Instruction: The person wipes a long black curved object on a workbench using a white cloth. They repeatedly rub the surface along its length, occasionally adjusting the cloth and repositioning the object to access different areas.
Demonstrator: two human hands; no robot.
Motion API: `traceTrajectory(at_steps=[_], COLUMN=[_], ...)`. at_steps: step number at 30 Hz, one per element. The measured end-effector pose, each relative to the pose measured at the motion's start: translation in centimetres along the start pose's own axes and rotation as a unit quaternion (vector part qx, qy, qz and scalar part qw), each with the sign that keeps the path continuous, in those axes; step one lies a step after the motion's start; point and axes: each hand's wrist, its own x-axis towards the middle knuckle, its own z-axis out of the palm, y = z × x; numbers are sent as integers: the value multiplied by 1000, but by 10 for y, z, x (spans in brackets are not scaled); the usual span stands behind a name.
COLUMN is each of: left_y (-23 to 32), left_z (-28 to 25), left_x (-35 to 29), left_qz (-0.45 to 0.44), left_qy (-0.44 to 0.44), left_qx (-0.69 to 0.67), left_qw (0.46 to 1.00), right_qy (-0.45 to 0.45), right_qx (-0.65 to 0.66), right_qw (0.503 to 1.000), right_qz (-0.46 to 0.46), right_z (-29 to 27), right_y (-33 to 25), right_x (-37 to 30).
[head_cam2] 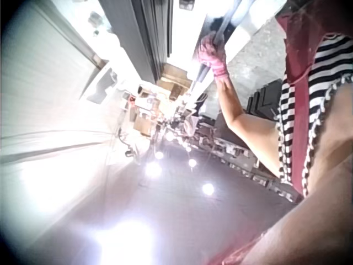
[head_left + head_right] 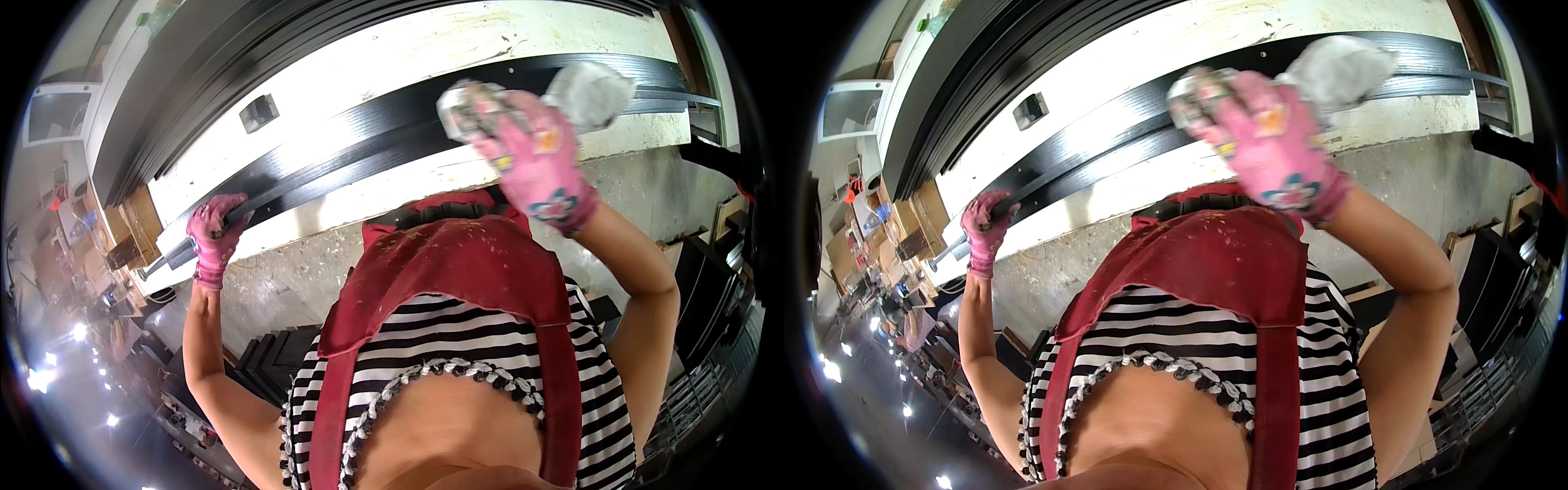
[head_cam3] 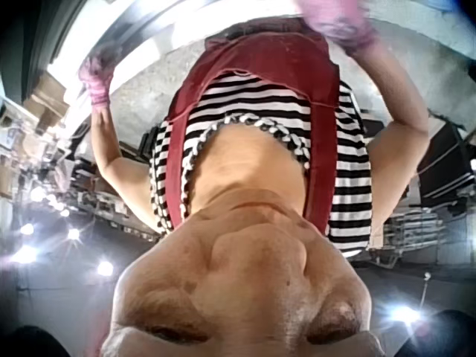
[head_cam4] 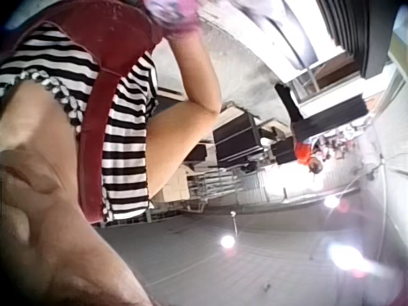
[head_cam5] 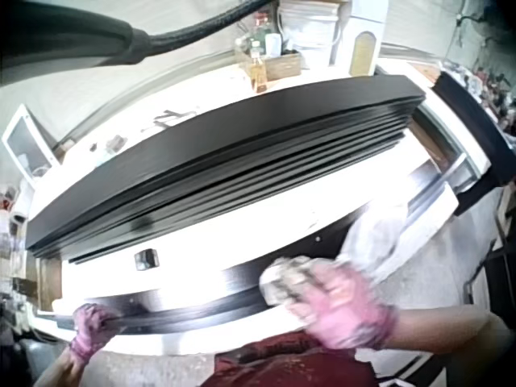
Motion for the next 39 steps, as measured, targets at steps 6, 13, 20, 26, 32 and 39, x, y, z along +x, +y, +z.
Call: traceTrajectory(at_steps=[6, 13, 20, 26, 32, 39], left_y=[-12, -25, -35, -40, -36, -36], left_z=[5, 10, 12, 16, 11, 13], left_x=[-1, -10, -25, -24, -19, -24], left_qz=[29, 4, -22, 1, -13, -29], left_qy=[25, 9, -18, 13, 9, 12], left_qx=[-30, -15, -15, 21, 8, 19], left_qw=[999, 1000, 999, 1000, 1000, 999], right_qy=[-116, 72, 132, 227, 197, 162], right_qx=[483, 589, -123, 122, -279, -471], right_qw=[866, 786, 978, 915, 903, 839], right_qz=[-64, -170, -101, 312, 260, 219], right_z=[86, 126, -14, -65, -96, -133], right_y=[-135, -125, 68, 203, 359, 443], right_x=[69, 79, -22, -82, -137, -152])
